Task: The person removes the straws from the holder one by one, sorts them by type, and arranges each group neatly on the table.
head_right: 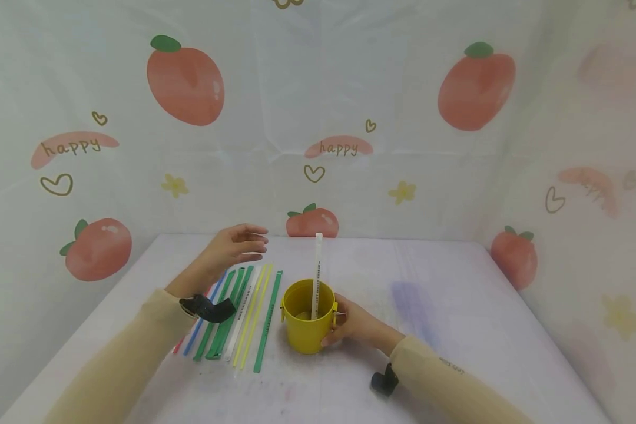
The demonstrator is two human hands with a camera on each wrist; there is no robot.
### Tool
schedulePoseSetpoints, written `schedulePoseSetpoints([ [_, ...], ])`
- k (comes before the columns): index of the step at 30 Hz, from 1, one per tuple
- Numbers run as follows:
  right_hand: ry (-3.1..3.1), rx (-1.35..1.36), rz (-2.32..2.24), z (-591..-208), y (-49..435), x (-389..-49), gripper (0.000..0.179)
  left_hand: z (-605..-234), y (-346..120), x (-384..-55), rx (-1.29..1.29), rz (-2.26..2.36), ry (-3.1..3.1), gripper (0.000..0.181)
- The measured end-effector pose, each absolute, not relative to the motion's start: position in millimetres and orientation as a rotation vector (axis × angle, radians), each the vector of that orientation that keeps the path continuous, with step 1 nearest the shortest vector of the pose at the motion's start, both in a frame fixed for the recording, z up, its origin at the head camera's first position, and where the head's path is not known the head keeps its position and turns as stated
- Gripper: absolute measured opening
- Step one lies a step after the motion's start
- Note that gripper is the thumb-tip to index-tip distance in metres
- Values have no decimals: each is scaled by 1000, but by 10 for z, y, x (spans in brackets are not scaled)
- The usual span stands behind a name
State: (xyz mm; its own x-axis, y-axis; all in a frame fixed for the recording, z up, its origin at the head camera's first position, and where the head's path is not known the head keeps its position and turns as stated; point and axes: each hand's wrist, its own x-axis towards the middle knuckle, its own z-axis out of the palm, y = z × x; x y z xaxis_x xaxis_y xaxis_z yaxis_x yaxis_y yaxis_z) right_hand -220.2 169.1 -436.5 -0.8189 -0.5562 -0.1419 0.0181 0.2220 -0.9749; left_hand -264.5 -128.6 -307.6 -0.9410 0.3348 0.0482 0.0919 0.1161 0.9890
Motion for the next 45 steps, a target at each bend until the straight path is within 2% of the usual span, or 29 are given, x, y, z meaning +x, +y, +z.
schedulePoseSetpoints([
  [7, 2043, -504, -1626, -4356, 1691, -2199, 96, -3079, -1034, -2547, 428, 2067, 2084, 38],
  [20, 2051, -494, -1624, -4336, 1686, -2182, 95, -3188, -640, -2519, 385, 2080, 2038, 35],
  [28, 2067, -511, -1613, -4337, 1692, -2188, 93, -3295, -506, -2591, 399, 1902, 2112, 42],
  [45, 2073, -492, -1608, -4324, 1675, -2184, 95, -3394, -400, -2660, 379, 1769, 2135, 35],
])
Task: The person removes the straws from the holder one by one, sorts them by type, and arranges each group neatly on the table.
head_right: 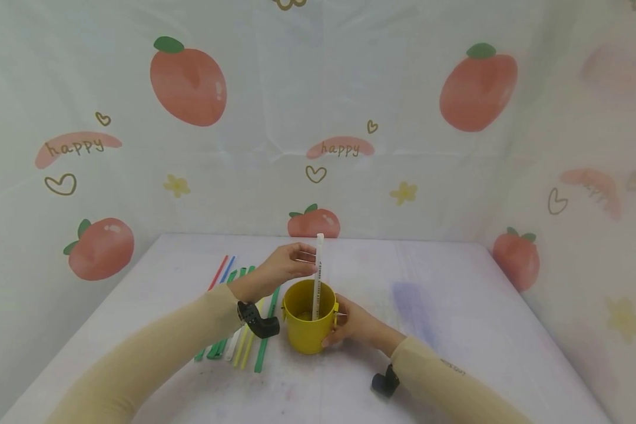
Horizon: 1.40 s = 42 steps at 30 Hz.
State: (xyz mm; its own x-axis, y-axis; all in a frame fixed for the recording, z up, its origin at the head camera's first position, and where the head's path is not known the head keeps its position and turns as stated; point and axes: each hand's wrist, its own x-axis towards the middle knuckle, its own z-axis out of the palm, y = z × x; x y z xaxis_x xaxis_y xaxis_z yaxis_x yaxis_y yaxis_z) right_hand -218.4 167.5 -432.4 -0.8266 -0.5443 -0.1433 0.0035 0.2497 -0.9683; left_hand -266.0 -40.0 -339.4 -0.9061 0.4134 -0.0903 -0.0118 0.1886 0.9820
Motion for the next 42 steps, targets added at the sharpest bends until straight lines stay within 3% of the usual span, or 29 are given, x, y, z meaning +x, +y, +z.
schedulePoseSetpoints([
  [23, 2075, -485, -1607, -4301, 1661, -2157, 96, -3432, -369, -2667, 372, 1743, 2106, 34],
  [42, 2060, -475, -1602, -4327, 1679, -2179, 97, -3435, -345, -2644, 402, 1740, 2095, 22],
])
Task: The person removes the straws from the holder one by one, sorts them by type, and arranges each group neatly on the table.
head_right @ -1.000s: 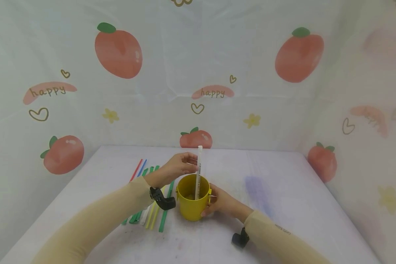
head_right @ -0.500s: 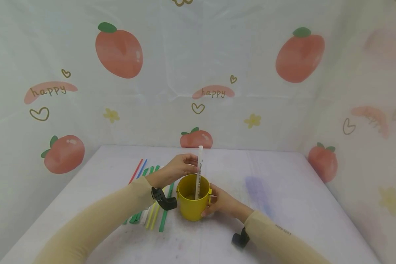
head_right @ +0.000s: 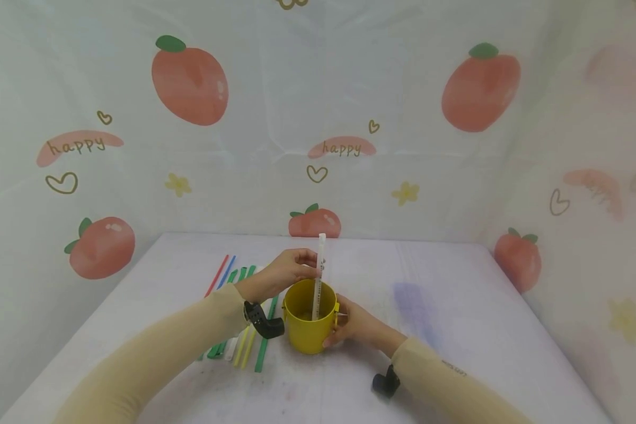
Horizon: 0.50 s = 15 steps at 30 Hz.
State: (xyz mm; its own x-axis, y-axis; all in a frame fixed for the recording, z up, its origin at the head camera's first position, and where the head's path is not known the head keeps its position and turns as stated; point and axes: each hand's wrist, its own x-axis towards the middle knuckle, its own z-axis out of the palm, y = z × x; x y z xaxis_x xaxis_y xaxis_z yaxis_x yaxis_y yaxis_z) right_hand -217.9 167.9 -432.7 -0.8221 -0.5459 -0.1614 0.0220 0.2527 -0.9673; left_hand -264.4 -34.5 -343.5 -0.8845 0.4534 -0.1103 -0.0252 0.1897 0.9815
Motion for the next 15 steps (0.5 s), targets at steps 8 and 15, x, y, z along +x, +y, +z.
schedulePoseSetpoints([
  [8, 2056, -477, -1601, -4329, 1678, -2193, 95, -3427, -343, -2645, 424, 1756, 2085, 22],
  [15, 2046, -467, -1618, -4342, 1680, -2187, 96, -3408, -330, -2650, 367, 1778, 2087, 26],
])
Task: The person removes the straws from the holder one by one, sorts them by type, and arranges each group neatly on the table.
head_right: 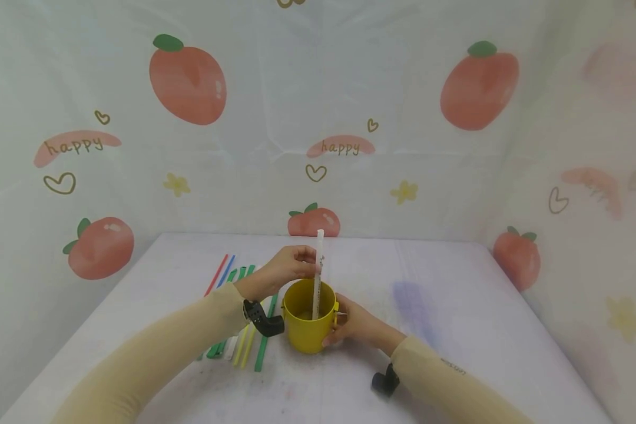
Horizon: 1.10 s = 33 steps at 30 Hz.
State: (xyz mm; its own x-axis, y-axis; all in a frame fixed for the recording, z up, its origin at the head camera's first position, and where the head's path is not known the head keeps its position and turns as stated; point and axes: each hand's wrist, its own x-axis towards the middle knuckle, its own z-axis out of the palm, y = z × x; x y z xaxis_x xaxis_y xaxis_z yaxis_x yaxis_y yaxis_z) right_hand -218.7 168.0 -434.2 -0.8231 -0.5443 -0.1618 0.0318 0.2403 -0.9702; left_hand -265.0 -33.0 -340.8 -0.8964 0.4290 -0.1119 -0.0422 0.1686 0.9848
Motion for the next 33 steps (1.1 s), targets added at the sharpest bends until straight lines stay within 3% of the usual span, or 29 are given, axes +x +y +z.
schedulePoseSetpoints([
  [24, 2064, -463, -1613, -4323, 1666, -2166, 95, -3263, -496, -2719, 276, 2075, 1957, 26],
  [33, 2040, -474, -1631, -4325, 1667, -2167, 96, -3125, -623, -2781, 295, 2238, 1861, 34],
])
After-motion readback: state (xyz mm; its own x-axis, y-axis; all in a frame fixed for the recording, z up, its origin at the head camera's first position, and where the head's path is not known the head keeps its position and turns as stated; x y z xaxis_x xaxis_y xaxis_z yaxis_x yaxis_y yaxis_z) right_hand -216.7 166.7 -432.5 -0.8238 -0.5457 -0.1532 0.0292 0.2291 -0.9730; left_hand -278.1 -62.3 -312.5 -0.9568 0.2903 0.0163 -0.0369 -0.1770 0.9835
